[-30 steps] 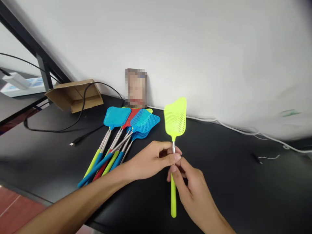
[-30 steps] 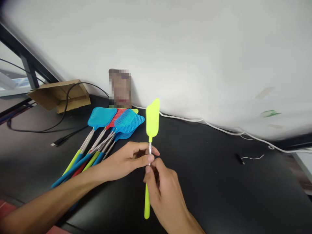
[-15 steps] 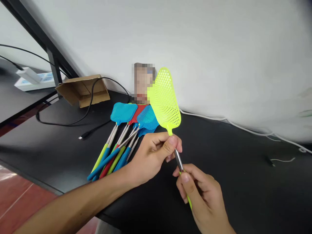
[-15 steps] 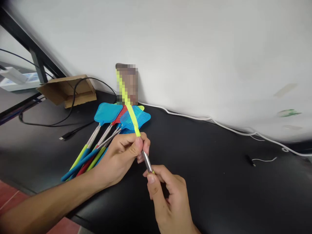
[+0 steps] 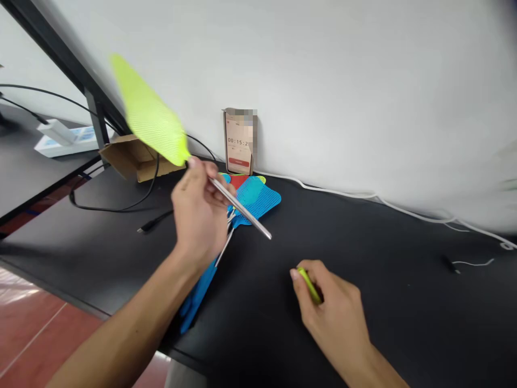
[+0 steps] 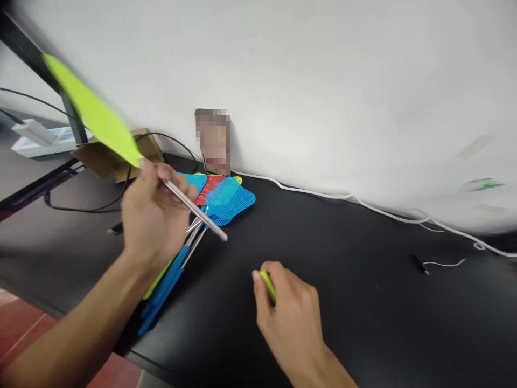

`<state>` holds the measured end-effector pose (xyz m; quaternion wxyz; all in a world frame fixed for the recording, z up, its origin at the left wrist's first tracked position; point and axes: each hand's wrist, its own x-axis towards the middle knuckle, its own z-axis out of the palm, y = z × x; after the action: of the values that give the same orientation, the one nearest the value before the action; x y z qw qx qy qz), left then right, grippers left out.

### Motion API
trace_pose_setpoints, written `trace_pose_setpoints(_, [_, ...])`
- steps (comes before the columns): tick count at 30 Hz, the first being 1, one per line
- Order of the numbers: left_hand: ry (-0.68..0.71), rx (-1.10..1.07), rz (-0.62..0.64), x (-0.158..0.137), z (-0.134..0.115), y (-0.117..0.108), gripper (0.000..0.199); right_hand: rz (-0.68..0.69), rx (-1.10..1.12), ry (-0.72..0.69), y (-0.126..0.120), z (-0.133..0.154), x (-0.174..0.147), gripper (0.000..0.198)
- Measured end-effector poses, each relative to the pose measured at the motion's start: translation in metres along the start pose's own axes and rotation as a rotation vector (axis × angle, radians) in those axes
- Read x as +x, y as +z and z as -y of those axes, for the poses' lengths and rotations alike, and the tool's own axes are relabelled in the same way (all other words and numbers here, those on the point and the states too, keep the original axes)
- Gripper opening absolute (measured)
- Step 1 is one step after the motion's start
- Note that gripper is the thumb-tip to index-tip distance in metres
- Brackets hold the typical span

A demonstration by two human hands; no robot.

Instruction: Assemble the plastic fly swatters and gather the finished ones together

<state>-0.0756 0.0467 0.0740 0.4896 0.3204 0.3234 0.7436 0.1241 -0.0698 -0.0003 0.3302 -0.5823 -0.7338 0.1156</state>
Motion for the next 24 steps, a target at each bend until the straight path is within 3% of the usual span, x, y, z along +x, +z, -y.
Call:
trace_pose_setpoints(3, [-0.203,0.131,0.168,-0.021,0.013,0.003,0.042,-0.067,-0.229,0.049,-0.007,-0.019,0.013,0.022])
trace_pose_setpoints(8, [-0.403,0.477,0.610,-0.057,0.027,0.004,0.049,0.036,-0.480,0.147,-0.018,-0.036,0.026,0.020])
trace_pose_setpoints(12, [-0.502,0.551,0.742,-0.065,0.029,0.002,0.047,0.093,-0.443,0.207,-0.022,-0.035,0.029,0.017])
trace_pose_setpoints(15, [-0.568,0.582,0.737,-0.067,0.031,0.001,0.042,0.108,-0.174,0.215,-0.032,-0.031,0.033,0.015])
trace_pose_setpoints(20, [-0.643,0.484,0.752,-0.080,0.030,0.003,0.035,0.390,0.723,0.285,-0.045,-0.019,0.030,0.019])
trace_pose_setpoints(22, [-0.713,0.405,0.766,-0.087,0.027,0.005,0.037,0.316,1.003,0.381,-0.041,-0.015,0.026,0.019])
trace_pose_setpoints(24, [-0.806,0.321,0.756,-0.091,0.025,0.007,0.037,0.183,1.127,0.446,-0.034,-0.011,0.024,0.026])
